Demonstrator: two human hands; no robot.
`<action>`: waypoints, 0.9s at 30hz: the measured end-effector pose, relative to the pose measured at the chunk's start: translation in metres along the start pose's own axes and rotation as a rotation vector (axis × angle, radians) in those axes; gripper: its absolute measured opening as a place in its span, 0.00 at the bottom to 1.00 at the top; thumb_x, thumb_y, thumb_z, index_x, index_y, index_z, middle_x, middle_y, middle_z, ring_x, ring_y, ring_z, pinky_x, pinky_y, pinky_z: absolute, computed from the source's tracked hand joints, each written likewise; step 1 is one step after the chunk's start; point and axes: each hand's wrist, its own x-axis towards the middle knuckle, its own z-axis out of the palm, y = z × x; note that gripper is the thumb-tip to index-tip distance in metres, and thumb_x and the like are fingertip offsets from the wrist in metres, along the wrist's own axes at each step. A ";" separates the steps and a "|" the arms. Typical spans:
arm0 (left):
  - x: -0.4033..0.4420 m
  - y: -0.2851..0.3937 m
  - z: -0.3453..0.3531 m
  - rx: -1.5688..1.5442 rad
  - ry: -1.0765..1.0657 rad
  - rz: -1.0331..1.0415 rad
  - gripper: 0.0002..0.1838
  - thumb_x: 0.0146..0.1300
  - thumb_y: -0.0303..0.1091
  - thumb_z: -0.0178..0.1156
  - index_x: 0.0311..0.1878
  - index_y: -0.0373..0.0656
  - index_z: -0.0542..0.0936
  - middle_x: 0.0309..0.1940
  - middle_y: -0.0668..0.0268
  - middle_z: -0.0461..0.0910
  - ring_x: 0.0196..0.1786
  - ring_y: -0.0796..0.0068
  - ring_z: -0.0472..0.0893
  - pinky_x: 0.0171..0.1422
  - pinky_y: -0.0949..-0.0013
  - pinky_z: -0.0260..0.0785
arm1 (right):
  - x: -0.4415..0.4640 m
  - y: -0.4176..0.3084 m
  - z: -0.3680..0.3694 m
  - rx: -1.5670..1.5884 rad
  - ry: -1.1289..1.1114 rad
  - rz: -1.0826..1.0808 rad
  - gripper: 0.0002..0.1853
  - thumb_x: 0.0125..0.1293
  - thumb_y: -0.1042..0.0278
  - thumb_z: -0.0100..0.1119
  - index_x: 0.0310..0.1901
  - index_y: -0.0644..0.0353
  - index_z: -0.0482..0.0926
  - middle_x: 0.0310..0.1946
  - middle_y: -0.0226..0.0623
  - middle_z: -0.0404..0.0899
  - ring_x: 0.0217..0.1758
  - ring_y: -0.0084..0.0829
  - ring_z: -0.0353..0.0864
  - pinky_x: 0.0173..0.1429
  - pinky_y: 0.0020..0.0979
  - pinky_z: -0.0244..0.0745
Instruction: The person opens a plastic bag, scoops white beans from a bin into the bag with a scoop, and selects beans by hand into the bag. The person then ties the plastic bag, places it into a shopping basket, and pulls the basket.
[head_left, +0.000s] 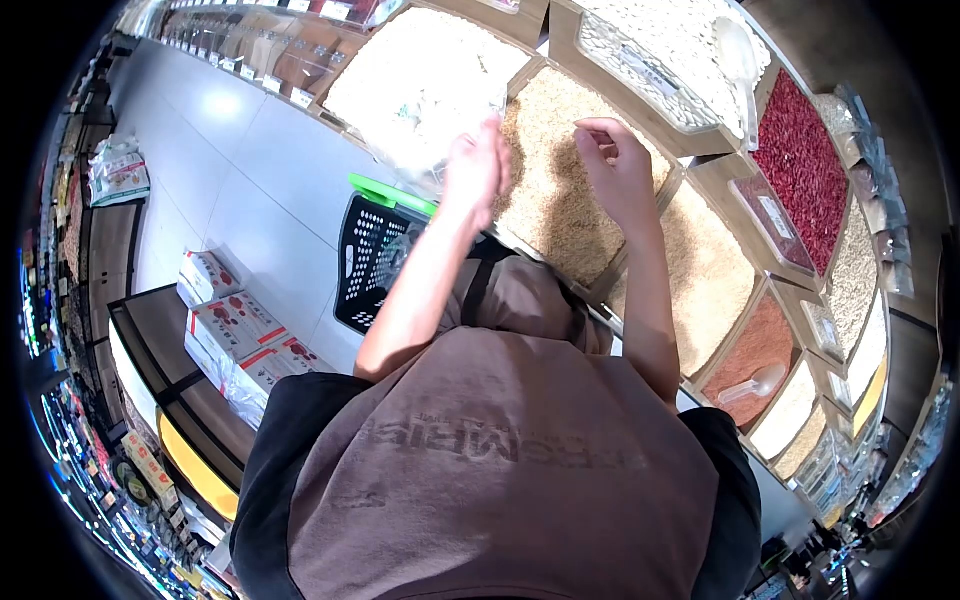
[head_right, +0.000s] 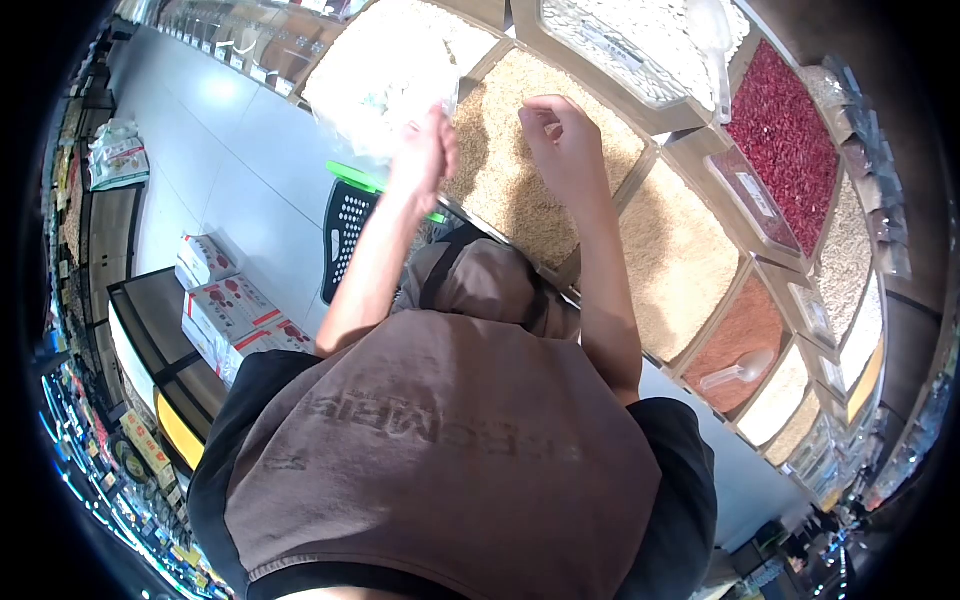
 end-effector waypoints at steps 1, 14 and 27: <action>0.012 0.008 -0.017 0.194 0.059 0.197 0.29 0.81 0.44 0.47 0.17 0.50 0.66 0.12 0.76 0.63 0.14 0.83 0.55 0.19 0.69 0.47 | -0.002 0.003 -0.002 -0.007 -0.016 0.029 0.14 0.71 0.60 0.62 0.47 0.63 0.85 0.40 0.40 0.86 0.41 0.31 0.84 0.48 0.33 0.79; -0.020 0.067 -0.090 0.827 0.478 0.926 0.25 0.71 0.46 0.60 0.59 0.32 0.79 0.52 0.40 0.82 0.57 0.42 0.82 0.61 0.54 0.74 | -0.002 0.007 0.030 -0.072 -0.211 0.127 0.20 0.70 0.60 0.65 0.52 0.70 0.80 0.41 0.43 0.86 0.38 0.27 0.83 0.46 0.29 0.79; 0.046 0.143 -0.123 1.221 0.649 0.960 0.24 0.66 0.49 0.66 0.32 0.32 0.86 0.23 0.48 0.85 0.26 0.56 0.87 0.38 0.56 0.79 | 0.155 -0.074 0.057 -0.207 -0.360 0.051 0.11 0.75 0.67 0.53 0.38 0.63 0.83 0.28 0.32 0.83 0.28 0.19 0.80 0.36 0.27 0.78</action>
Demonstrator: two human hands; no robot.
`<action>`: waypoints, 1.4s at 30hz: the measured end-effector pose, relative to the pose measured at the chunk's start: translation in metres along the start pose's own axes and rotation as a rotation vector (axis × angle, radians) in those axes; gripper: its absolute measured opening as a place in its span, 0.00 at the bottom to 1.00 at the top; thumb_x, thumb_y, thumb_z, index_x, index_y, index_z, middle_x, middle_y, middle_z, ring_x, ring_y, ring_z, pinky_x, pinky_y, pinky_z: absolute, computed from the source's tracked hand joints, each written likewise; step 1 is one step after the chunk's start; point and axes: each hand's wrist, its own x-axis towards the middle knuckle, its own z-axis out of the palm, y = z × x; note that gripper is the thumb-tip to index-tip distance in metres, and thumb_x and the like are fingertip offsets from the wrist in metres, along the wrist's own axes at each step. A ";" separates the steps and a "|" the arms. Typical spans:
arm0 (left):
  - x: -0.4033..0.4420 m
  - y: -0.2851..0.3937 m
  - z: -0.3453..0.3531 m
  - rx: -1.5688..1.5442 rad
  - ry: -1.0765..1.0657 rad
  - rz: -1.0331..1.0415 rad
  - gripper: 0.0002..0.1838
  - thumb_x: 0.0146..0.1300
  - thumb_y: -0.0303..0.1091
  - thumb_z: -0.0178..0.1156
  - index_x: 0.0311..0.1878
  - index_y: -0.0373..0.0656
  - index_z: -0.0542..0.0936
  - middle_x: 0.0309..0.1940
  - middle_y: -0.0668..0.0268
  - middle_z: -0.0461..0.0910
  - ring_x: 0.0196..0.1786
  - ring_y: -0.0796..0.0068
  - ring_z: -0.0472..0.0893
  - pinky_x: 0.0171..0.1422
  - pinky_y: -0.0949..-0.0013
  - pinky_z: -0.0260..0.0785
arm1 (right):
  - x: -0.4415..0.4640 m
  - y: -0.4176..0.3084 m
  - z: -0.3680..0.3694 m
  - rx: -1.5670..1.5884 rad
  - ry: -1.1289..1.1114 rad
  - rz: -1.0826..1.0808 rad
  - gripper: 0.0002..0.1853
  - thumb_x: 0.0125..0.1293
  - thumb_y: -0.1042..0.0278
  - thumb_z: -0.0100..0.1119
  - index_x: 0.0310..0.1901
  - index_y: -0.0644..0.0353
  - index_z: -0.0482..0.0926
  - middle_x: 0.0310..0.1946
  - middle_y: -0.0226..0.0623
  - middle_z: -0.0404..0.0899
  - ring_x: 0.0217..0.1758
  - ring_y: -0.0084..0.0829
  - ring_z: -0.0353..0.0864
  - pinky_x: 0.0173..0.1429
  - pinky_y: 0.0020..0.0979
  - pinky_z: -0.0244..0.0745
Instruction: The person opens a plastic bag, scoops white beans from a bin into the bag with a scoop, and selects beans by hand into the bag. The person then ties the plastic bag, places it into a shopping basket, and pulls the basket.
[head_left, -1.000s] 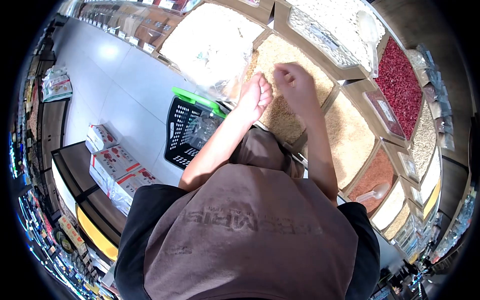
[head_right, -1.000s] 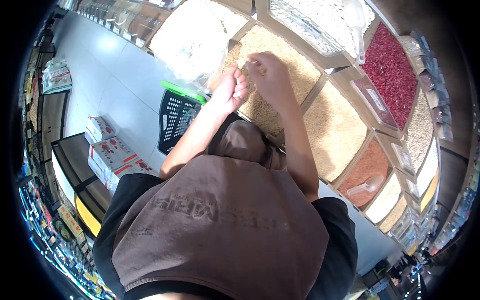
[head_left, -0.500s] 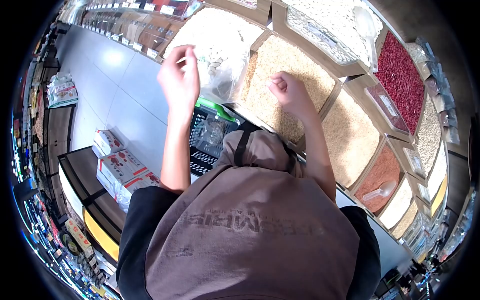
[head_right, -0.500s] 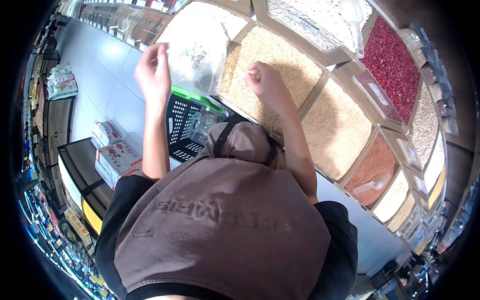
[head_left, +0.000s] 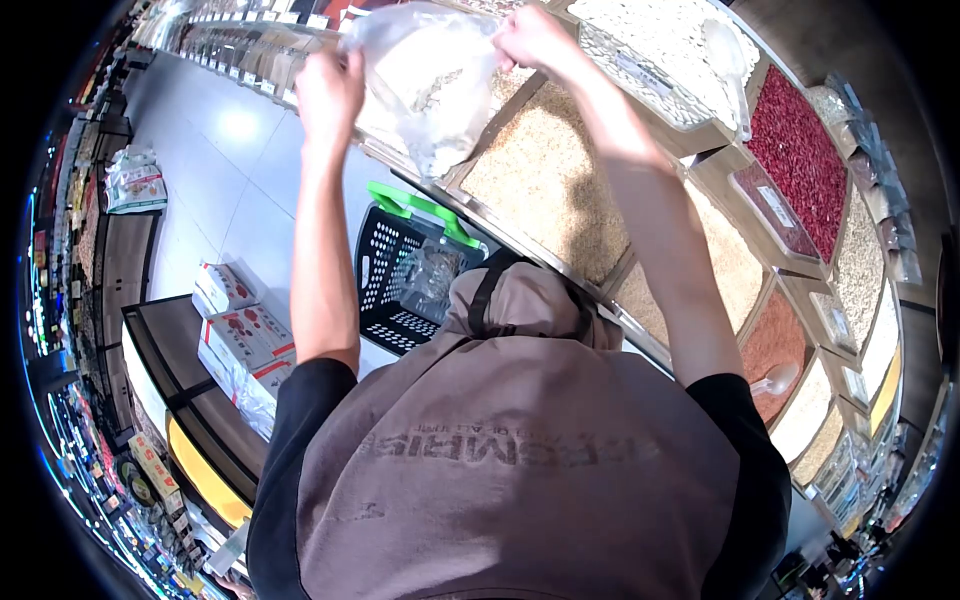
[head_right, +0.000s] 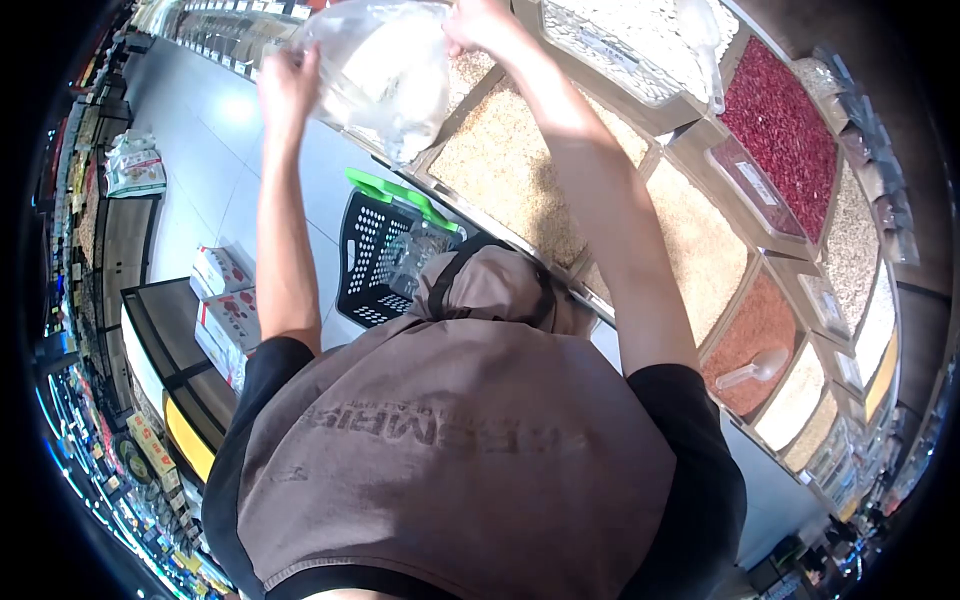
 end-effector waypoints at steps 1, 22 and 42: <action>0.017 0.000 -0.009 -0.045 0.025 0.012 0.24 0.66 0.50 0.66 0.37 0.31 0.87 0.24 0.48 0.85 0.25 0.59 0.86 0.37 0.56 0.79 | 0.003 -0.006 -0.009 0.049 0.014 -0.104 0.13 0.72 0.64 0.56 0.43 0.65 0.84 0.33 0.43 0.85 0.31 0.31 0.83 0.39 0.34 0.81; -0.016 0.044 -0.140 -0.435 -0.375 -0.083 0.22 0.72 0.49 0.63 0.45 0.35 0.85 0.17 0.83 0.64 0.17 0.93 0.54 0.23 0.78 0.43 | -0.053 -0.152 -0.019 0.561 -0.410 -0.893 0.13 0.73 0.65 0.56 0.40 0.68 0.84 0.23 0.37 0.82 0.22 0.27 0.82 0.26 0.29 0.79; -0.175 -0.046 -0.193 -0.881 -0.430 -0.470 0.19 0.75 0.36 0.60 0.25 0.37 0.80 0.14 0.82 0.62 0.17 0.93 0.54 0.22 0.76 0.40 | 0.043 0.114 0.120 -0.553 -0.271 -0.074 0.18 0.71 0.65 0.58 0.57 0.67 0.74 0.62 0.57 0.73 0.65 0.53 0.75 0.67 0.47 0.73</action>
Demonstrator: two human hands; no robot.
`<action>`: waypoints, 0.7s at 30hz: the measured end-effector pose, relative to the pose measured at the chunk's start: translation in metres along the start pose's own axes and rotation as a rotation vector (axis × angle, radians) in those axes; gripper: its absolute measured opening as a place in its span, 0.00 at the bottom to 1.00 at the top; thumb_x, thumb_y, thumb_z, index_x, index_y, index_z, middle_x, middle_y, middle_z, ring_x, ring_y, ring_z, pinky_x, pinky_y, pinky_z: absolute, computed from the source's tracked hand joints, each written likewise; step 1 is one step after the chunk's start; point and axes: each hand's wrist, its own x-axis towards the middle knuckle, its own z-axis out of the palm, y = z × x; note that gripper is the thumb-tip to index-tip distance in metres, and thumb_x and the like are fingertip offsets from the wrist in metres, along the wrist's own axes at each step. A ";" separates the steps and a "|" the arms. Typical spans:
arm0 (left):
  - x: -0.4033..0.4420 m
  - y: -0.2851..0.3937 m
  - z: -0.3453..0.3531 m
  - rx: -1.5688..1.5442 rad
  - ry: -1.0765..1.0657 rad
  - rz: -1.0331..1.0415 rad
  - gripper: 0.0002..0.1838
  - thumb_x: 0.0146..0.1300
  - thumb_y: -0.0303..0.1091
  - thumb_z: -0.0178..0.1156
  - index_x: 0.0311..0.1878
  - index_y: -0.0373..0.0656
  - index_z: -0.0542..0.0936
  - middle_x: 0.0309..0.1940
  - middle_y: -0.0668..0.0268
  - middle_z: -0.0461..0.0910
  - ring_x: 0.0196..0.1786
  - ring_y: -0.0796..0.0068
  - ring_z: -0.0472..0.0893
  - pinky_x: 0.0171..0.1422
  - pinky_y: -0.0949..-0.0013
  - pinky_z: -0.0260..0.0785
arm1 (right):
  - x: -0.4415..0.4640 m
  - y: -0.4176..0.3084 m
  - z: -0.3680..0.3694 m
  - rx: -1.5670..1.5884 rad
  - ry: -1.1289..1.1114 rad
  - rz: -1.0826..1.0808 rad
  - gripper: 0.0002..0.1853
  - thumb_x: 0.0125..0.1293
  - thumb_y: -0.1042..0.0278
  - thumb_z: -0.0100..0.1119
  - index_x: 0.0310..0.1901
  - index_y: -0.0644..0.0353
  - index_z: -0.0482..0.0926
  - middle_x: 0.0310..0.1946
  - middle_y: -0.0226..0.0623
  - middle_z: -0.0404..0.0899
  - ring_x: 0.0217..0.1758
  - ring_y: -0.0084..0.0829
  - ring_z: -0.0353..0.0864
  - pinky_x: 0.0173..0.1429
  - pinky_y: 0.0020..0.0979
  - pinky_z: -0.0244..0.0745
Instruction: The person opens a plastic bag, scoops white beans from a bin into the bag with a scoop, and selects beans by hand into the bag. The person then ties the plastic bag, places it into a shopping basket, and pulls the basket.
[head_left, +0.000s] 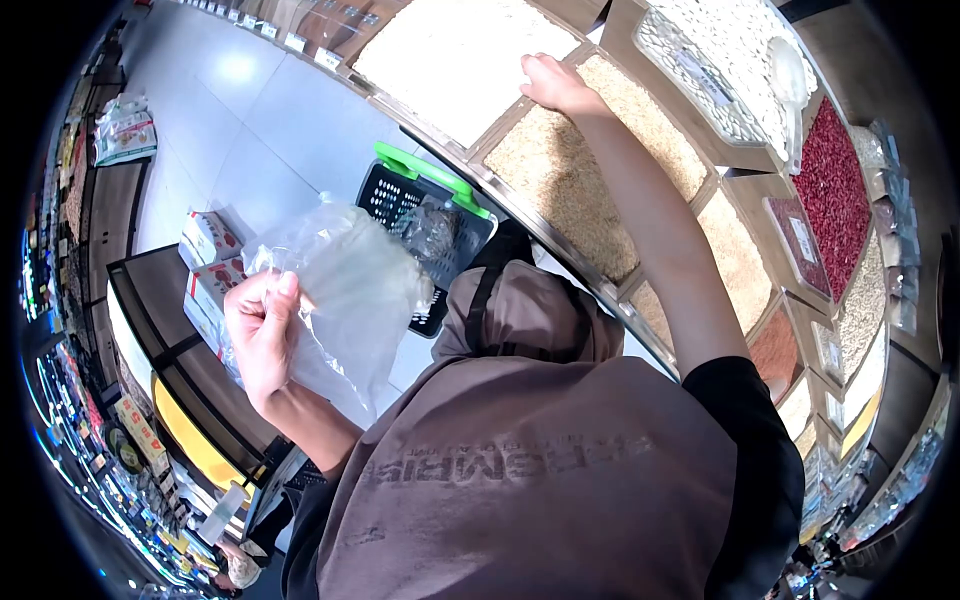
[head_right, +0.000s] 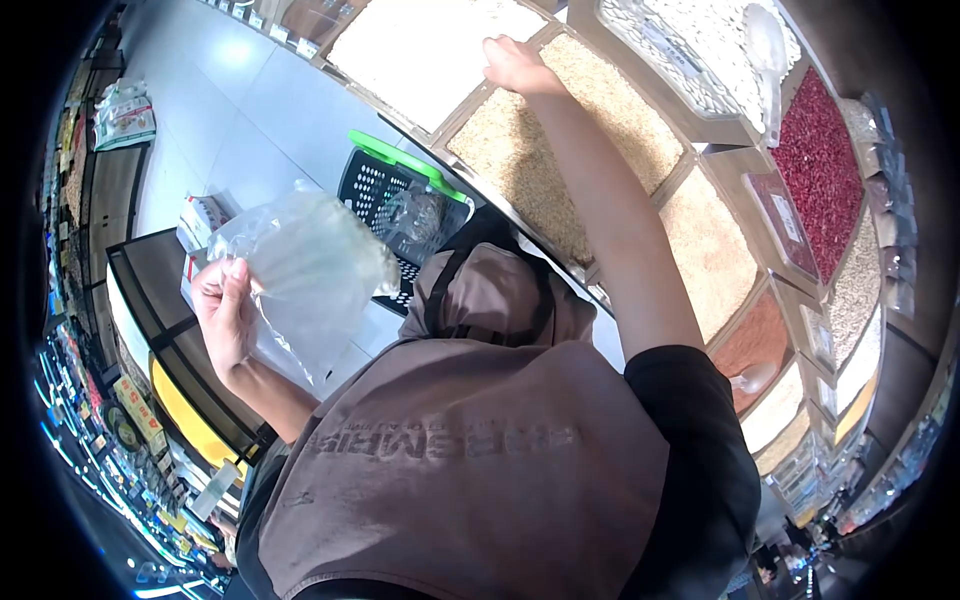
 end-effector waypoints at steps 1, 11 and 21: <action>-0.002 -0.002 -0.002 0.014 0.027 -0.041 0.19 0.75 0.36 0.60 0.25 0.37 0.80 0.15 0.82 0.62 0.17 0.93 0.53 0.22 0.76 0.39 | 0.002 0.000 0.000 -0.004 -0.002 -0.007 0.18 0.71 0.65 0.58 0.57 0.67 0.74 0.62 0.57 0.73 0.65 0.53 0.75 0.67 0.47 0.73; 0.008 0.001 0.010 0.002 0.127 -0.100 0.17 0.74 0.34 0.60 0.27 0.37 0.81 0.17 0.83 0.62 0.19 0.92 0.53 0.25 0.76 0.40 | 0.001 0.014 0.006 0.330 0.124 -0.006 0.13 0.73 0.74 0.52 0.53 0.70 0.80 0.45 0.53 0.85 0.50 0.43 0.87 0.58 0.42 0.81; 0.017 0.013 0.030 0.054 0.067 -0.089 0.17 0.73 0.34 0.61 0.26 0.37 0.83 0.17 0.83 0.62 0.21 0.91 0.53 0.27 0.75 0.42 | -0.017 0.027 0.002 0.554 0.189 0.058 0.13 0.75 0.67 0.57 0.51 0.69 0.80 0.38 0.47 0.86 0.38 0.33 0.88 0.46 0.37 0.81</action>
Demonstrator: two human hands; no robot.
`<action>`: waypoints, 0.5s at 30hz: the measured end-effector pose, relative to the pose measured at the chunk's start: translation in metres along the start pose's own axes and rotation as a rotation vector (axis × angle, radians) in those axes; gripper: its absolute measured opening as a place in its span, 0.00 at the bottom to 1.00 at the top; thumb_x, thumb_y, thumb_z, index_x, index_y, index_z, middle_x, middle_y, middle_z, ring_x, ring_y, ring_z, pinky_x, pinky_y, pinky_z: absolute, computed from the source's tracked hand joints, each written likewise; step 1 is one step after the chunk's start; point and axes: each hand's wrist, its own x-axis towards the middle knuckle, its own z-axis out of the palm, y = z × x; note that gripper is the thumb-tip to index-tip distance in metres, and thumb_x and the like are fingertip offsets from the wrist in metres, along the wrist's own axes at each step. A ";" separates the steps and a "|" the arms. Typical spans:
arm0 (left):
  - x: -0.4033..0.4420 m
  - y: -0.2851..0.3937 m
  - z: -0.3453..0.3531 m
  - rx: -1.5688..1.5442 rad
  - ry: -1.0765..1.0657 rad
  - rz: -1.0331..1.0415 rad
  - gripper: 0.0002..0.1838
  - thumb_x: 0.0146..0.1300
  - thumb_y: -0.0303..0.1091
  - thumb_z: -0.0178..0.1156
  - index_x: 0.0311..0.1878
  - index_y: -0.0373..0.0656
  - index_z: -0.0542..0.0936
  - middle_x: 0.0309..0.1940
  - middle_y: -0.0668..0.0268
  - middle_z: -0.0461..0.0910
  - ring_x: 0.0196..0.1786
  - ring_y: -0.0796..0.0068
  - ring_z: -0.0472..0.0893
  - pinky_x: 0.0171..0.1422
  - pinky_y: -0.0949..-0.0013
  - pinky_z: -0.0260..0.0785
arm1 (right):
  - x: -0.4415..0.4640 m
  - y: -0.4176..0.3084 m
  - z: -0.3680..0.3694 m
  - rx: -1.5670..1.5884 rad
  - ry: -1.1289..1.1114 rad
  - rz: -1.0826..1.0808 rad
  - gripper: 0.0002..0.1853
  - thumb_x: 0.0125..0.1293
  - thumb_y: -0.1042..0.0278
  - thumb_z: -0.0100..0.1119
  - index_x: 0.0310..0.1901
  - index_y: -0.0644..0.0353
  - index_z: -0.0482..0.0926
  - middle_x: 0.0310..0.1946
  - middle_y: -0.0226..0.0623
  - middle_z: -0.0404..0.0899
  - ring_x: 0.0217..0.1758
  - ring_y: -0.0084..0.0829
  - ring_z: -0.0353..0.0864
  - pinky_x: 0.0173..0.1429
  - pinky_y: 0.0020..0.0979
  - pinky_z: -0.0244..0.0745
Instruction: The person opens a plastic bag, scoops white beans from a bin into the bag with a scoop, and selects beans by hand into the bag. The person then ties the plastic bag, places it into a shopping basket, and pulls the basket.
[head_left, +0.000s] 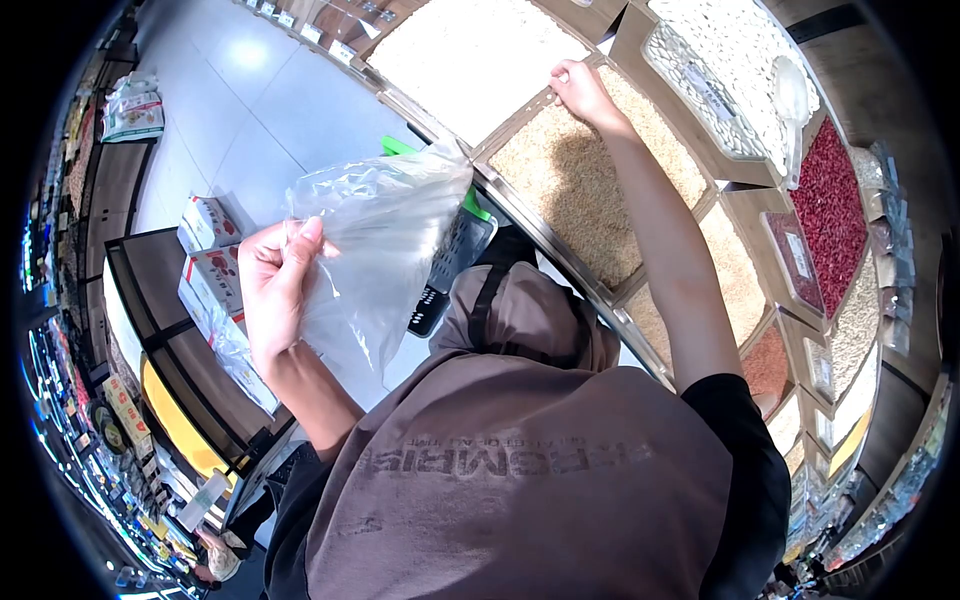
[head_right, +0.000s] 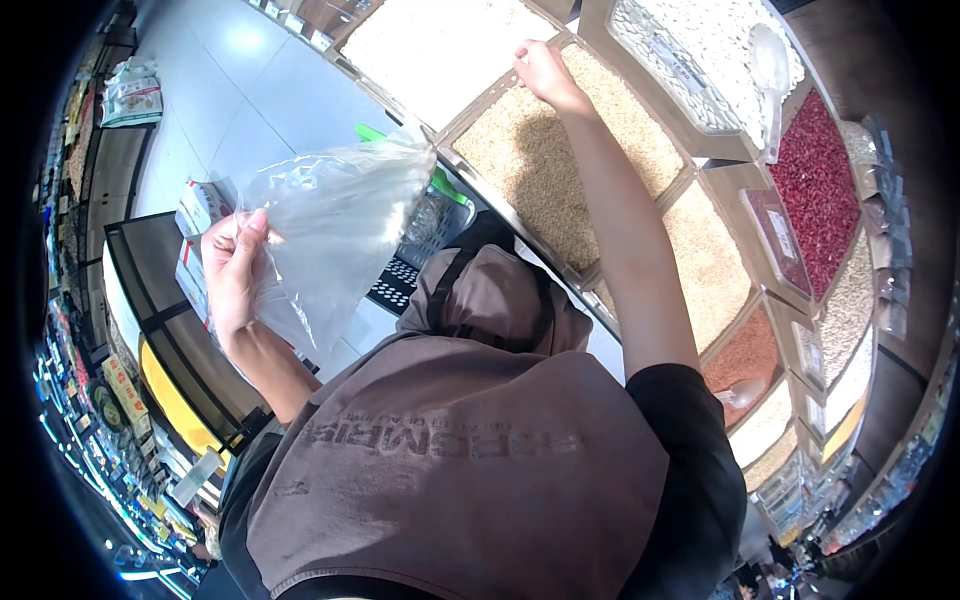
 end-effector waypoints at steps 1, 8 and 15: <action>-0.001 0.000 0.000 0.001 -0.001 0.002 0.17 0.74 0.34 0.61 0.26 0.37 0.83 0.16 0.83 0.62 0.21 0.91 0.53 0.27 0.75 0.42 | -0.002 -0.005 0.002 -0.060 -0.012 -0.006 0.14 0.75 0.65 0.57 0.53 0.68 0.79 0.38 0.48 0.85 0.38 0.34 0.87 0.44 0.37 0.80; -0.006 -0.004 0.006 -0.020 -0.035 0.058 0.17 0.74 0.35 0.62 0.27 0.37 0.83 0.13 0.83 0.60 0.18 0.92 0.53 0.25 0.76 0.42 | 0.001 -0.038 0.016 -0.558 -0.218 -0.107 0.13 0.76 0.64 0.52 0.53 0.65 0.73 0.53 0.57 0.79 0.56 0.55 0.79 0.59 0.50 0.74; -0.018 -0.002 0.012 -0.051 0.016 0.037 0.18 0.74 0.37 0.62 0.29 0.36 0.85 0.12 0.83 0.60 0.18 0.92 0.53 0.24 0.76 0.42 | 0.016 -0.047 0.018 -0.651 -0.236 -0.047 0.13 0.72 0.72 0.47 0.51 0.69 0.76 0.52 0.59 0.81 0.55 0.52 0.83 0.60 0.49 0.77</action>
